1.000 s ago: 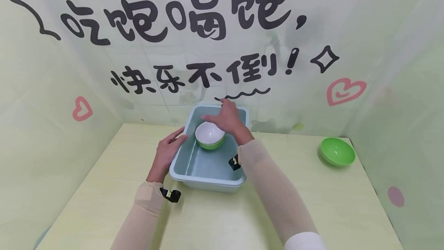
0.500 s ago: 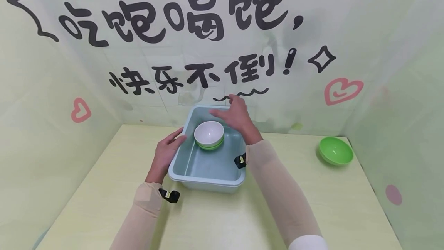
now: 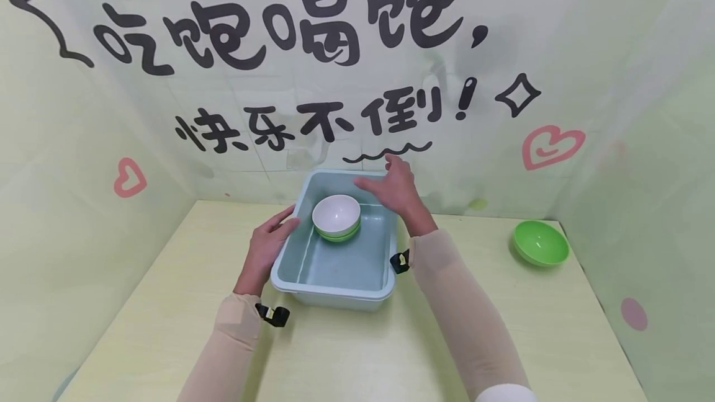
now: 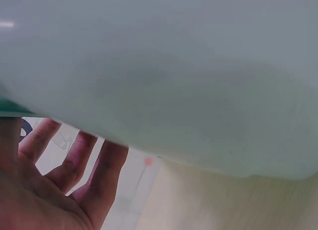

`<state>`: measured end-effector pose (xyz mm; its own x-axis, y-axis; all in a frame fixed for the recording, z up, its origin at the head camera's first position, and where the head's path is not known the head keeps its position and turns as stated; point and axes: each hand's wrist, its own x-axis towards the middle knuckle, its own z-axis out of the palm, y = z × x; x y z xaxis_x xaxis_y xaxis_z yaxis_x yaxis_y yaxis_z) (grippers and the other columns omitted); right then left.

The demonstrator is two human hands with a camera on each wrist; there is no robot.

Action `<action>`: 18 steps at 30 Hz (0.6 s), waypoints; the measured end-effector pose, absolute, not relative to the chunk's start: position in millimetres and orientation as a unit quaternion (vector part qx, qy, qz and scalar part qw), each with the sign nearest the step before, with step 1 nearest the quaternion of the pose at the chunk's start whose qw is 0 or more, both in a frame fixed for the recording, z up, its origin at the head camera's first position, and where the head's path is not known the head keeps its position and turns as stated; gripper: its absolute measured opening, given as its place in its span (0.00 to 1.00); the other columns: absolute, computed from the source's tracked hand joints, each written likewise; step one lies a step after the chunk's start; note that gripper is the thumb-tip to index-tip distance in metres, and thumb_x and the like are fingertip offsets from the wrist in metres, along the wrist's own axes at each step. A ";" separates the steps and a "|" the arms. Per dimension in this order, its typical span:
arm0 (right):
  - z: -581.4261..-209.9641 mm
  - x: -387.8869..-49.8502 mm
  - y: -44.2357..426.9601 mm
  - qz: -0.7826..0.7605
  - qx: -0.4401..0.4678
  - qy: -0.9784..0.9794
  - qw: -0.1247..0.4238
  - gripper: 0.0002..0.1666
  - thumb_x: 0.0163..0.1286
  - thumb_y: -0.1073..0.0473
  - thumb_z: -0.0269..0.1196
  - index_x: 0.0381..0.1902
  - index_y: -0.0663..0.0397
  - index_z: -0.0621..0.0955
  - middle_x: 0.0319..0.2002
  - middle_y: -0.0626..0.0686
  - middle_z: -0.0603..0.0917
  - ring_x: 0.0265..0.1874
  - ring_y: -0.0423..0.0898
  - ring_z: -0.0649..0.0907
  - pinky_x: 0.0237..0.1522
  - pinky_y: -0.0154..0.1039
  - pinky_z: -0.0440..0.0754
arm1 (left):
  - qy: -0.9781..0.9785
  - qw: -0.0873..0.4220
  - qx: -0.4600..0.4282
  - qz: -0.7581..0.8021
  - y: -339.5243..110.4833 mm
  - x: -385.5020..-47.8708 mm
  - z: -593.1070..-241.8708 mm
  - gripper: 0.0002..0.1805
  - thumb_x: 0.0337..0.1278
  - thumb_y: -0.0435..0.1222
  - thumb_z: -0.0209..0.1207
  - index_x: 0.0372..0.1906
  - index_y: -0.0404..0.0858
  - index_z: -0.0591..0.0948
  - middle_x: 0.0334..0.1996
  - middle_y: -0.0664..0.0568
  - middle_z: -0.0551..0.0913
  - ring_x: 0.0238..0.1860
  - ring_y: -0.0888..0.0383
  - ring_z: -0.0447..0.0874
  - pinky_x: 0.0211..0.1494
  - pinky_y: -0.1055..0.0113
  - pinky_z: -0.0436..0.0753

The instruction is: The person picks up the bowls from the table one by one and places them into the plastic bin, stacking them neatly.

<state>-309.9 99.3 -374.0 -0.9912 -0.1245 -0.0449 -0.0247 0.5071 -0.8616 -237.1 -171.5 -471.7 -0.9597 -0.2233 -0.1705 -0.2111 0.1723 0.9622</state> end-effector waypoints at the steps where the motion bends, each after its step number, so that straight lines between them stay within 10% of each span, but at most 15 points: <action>1: -374.6 -310.0 100.0 -0.496 -0.043 0.866 0.050 0.59 0.64 0.42 0.71 0.80 0.59 0.55 0.76 0.63 0.64 0.75 0.60 0.66 0.74 0.55 0.70 | -0.766 0.005 0.143 -0.627 -171.9 -237.1 -471.2 0.26 0.66 0.53 0.62 0.68 0.59 0.78 0.60 0.41 0.84 0.56 0.39 0.86 0.56 0.48 0.87; 18: -385.5 -308.8 131.7 -0.478 -0.026 0.877 0.045 0.61 0.65 0.40 0.70 0.81 0.61 0.51 0.76 0.64 0.63 0.74 0.63 0.67 0.74 0.57 0.70 | -0.766 0.007 0.148 -0.626 -170.3 -238.2 -472.4 0.26 0.66 0.52 0.63 0.68 0.59 0.79 0.59 0.41 0.85 0.56 0.40 0.87 0.54 0.53 0.88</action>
<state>-308.8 131.7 -385.5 -0.9946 -0.0885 -0.0549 -0.0017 0.5411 -0.8409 -238.2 -170.3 -472.4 -0.9563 -0.2352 -0.1740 -0.2174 0.1736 0.9605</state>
